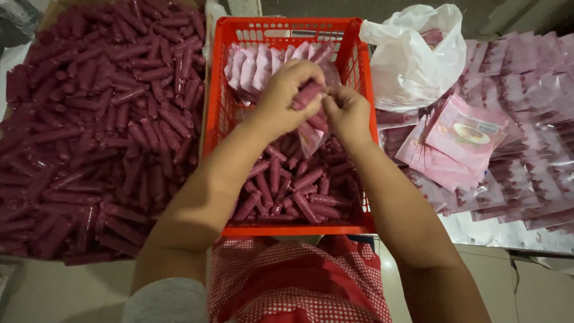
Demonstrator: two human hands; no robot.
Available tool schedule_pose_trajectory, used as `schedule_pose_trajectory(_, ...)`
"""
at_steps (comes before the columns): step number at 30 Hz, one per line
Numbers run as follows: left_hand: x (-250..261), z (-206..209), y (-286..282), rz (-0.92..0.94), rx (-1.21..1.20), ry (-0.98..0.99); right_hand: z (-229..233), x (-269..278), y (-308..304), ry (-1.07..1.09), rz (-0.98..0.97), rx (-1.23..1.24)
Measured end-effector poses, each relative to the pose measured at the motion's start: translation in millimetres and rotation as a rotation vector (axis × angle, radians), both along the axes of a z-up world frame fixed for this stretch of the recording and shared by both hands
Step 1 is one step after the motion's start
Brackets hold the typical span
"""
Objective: The person places cylindrical food items into small plastic pouches by hand, picking the items from a red plastic crate and inserting them into the pouches.
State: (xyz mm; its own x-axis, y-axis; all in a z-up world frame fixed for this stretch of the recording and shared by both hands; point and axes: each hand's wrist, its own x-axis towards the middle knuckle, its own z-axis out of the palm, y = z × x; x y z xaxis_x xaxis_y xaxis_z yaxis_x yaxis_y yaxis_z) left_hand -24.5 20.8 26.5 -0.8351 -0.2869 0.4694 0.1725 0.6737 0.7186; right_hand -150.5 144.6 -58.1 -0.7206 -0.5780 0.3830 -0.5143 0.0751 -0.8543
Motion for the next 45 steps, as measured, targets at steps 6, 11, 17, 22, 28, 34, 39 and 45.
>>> schedule_pose_trajectory(6,-10.2,-37.7,-8.7,-0.056,-0.153,0.207,14.5,16.5,0.7,0.009,0.038,0.001)
schedule_pose_trajectory(11,-8.3,-51.0,-16.4,-0.016,-0.145,0.226,0.5,8.7,-3.5,0.116,0.034,0.137)
schedule_pose_trajectory(17,-23.3,-77.4,-7.4,-0.053,0.032,0.313,-17.9,-0.9,-16.5,-0.318,0.097,-0.085)
schedule_pose_trajectory(22,-13.6,-46.0,-16.6,-0.047,0.480,0.407,29.0,40.9,-9.5,-0.418,0.029,-0.132)
schedule_pose_trajectory(28,27.1,-16.6,-20.7,-0.069,0.572,0.077,14.2,18.2,-12.0,-0.344,0.010,-0.158)
schedule_pose_trajectory(34,46.8,-22.1,-6.1,0.012,0.299,-0.239,23.2,15.9,-5.4,-0.210,-0.018,-0.139)
schedule_pose_trajectory(39,28.9,-24.7,-6.3,0.134,0.157,-0.481,29.9,24.9,-1.8,-0.221,0.008,-0.168)
schedule_pose_trajectory(45,21.5,-13.3,4.6,0.144,0.162,-0.476,26.6,22.7,-7.4,-0.217,0.030,-0.142)
